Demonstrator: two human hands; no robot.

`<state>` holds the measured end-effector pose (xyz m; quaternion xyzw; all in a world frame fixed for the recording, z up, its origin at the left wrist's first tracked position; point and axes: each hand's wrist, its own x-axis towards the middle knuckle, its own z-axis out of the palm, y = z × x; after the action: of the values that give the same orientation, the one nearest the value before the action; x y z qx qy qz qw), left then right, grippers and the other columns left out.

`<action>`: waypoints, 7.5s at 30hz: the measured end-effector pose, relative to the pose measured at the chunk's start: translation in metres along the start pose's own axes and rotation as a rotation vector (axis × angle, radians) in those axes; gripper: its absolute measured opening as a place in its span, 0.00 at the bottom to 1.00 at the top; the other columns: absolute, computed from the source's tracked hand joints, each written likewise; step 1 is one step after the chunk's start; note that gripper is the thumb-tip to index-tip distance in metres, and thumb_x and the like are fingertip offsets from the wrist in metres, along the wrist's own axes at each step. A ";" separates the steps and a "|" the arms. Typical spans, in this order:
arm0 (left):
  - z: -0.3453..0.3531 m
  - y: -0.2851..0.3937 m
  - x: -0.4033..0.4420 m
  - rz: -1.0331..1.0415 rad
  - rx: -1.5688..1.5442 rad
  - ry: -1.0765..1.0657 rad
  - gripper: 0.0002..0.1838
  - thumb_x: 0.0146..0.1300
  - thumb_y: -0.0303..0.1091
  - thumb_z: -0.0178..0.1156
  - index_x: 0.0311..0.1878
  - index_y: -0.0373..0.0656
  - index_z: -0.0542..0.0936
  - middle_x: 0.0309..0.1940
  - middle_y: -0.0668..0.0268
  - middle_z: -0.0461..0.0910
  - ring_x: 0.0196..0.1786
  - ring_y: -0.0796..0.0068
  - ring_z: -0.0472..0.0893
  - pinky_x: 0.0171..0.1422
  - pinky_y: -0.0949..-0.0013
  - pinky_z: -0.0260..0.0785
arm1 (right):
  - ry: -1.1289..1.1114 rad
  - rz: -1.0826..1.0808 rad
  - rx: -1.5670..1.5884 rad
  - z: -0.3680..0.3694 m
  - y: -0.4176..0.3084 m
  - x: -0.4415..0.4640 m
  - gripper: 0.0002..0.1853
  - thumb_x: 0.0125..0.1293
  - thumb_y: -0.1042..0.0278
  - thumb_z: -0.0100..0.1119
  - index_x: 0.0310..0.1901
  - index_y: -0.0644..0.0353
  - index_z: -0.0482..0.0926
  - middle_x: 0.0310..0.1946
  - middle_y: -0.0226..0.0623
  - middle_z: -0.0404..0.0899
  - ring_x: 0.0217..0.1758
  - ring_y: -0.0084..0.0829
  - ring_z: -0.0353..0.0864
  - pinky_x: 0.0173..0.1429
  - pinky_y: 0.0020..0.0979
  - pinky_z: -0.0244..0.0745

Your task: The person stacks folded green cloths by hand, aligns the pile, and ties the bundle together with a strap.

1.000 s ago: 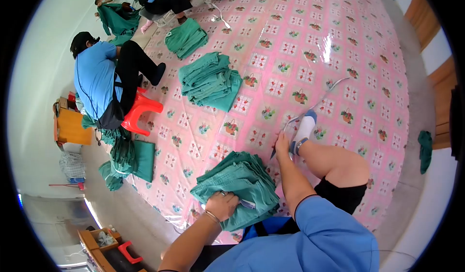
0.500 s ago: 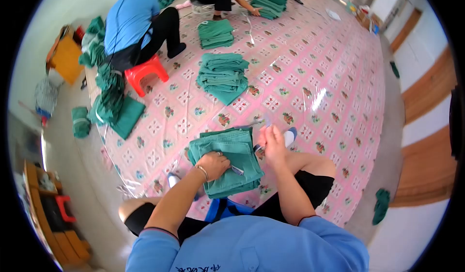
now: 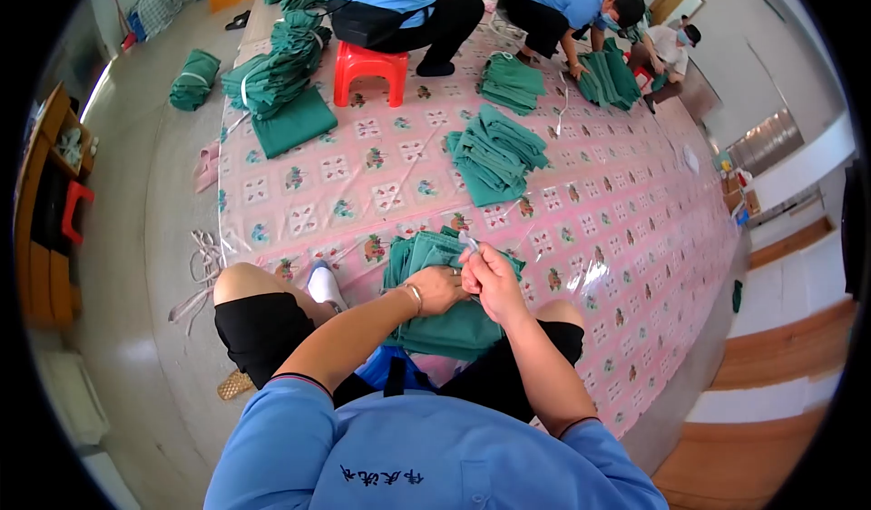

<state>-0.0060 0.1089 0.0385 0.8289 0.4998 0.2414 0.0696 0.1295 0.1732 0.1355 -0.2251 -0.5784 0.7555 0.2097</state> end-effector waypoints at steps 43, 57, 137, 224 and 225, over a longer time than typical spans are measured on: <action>-0.068 0.025 -0.054 -0.593 -0.286 0.218 0.09 0.59 0.37 0.62 0.33 0.41 0.84 0.35 0.56 0.80 0.39 0.52 0.81 0.46 0.55 0.74 | 0.052 -0.495 -1.180 0.039 0.024 -0.011 0.13 0.55 0.83 0.59 0.43 0.62 0.82 0.39 0.39 0.75 0.34 0.34 0.79 0.36 0.31 0.75; -0.056 0.009 -0.062 -0.605 -0.873 0.399 0.10 0.68 0.36 0.60 0.45 0.39 0.81 0.32 0.64 0.77 0.37 0.73 0.75 0.45 0.69 0.68 | 0.030 0.191 -0.481 0.005 0.014 0.009 0.12 0.65 0.78 0.53 0.48 0.65 0.79 0.31 0.31 0.81 0.31 0.19 0.77 0.36 0.21 0.71; -0.053 -0.208 0.004 -1.692 -0.967 -0.264 0.13 0.72 0.41 0.50 0.55 0.57 0.80 0.25 0.72 0.79 0.22 0.77 0.71 0.28 0.64 0.64 | -0.237 0.504 -0.408 0.041 -0.010 0.119 0.15 0.76 0.60 0.46 0.33 0.58 0.72 0.21 0.29 0.72 0.27 0.27 0.77 0.38 0.29 0.71; 0.174 -0.250 -0.067 -1.997 -0.121 -1.026 0.17 0.71 0.38 0.49 0.43 0.41 0.87 0.45 0.54 0.86 0.51 0.60 0.85 0.51 0.61 0.78 | -0.323 1.216 0.210 -0.078 0.062 0.234 0.14 0.77 0.61 0.46 0.35 0.59 0.73 0.24 0.25 0.67 0.28 0.19 0.66 0.35 0.25 0.65; 0.168 -0.251 -0.068 -1.958 -0.149 -1.079 0.17 0.71 0.37 0.49 0.43 0.42 0.87 0.45 0.55 0.86 0.51 0.62 0.86 0.50 0.61 0.79 | -0.306 1.182 0.210 -0.076 0.061 0.230 0.14 0.77 0.61 0.46 0.35 0.59 0.73 0.23 0.26 0.67 0.28 0.20 0.66 0.35 0.25 0.65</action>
<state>-0.1526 0.1941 -0.2200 0.0683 0.8250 -0.2792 0.4865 -0.0160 0.3499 0.0369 -0.3750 -0.3020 0.8203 -0.3086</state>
